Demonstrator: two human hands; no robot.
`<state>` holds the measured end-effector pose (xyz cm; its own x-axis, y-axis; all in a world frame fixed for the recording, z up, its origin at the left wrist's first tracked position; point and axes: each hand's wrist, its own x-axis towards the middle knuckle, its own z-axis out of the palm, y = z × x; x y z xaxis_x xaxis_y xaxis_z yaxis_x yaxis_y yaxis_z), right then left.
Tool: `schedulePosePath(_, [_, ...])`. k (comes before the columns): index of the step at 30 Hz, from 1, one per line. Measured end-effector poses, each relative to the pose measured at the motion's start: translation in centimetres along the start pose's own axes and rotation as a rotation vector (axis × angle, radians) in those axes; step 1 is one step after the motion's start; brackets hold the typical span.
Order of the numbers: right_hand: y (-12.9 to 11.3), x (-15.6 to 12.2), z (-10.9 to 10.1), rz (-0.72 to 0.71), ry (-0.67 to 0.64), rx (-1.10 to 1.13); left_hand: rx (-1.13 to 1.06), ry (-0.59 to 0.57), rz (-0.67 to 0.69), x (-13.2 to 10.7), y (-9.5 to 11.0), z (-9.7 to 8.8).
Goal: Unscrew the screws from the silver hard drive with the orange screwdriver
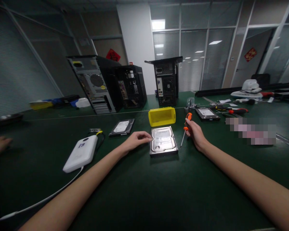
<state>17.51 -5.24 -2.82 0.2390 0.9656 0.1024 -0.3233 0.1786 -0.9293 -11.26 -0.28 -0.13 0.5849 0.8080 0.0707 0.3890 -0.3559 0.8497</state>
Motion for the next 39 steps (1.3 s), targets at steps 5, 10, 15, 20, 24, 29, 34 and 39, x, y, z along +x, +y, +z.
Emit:
schedulePosePath(5, [0.2,0.0,0.0,-0.012,0.004,0.007,0.007,-0.033,0.003,0.0,0.0,-0.3])
schedulePosePath(10, [-0.5,-0.7,0.6,-0.174,0.072,-0.002,0.000,-0.034,0.005,0.1,0.0,-0.5])
schedulePosePath(15, [-2.7,-0.9,3.8,-0.465,0.017,-0.202,-0.017,-0.041,-0.009,0.3,-0.4,-0.5])
schedulePosePath(20, [-2.3,-0.3,8.9,-0.535,-0.117,-0.436,-0.041,-0.039,-0.004,0.6,-0.8,-0.6])
schedulePosePath(24, [-1.0,-0.7,11.1,-0.651,-0.105,-0.573,-0.080,-0.034,-0.016,0.6,-0.9,-0.5])
schedulePosePath(29, [-0.6,-0.9,11.3,-0.762,-0.081,-0.572,-0.078,-0.032,-0.016,0.4,-0.6,-0.4])
schedulePosePath(34, [-0.1,0.0,11.9,-0.756,-0.060,-0.534,-0.082,-0.018,-0.027,0.4,-0.7,-0.4])
schedulePosePath(39, [0.8,0.1,11.9,-0.753,-0.025,-0.541,-0.080,-0.030,-0.033,0.3,-0.6,-0.4])
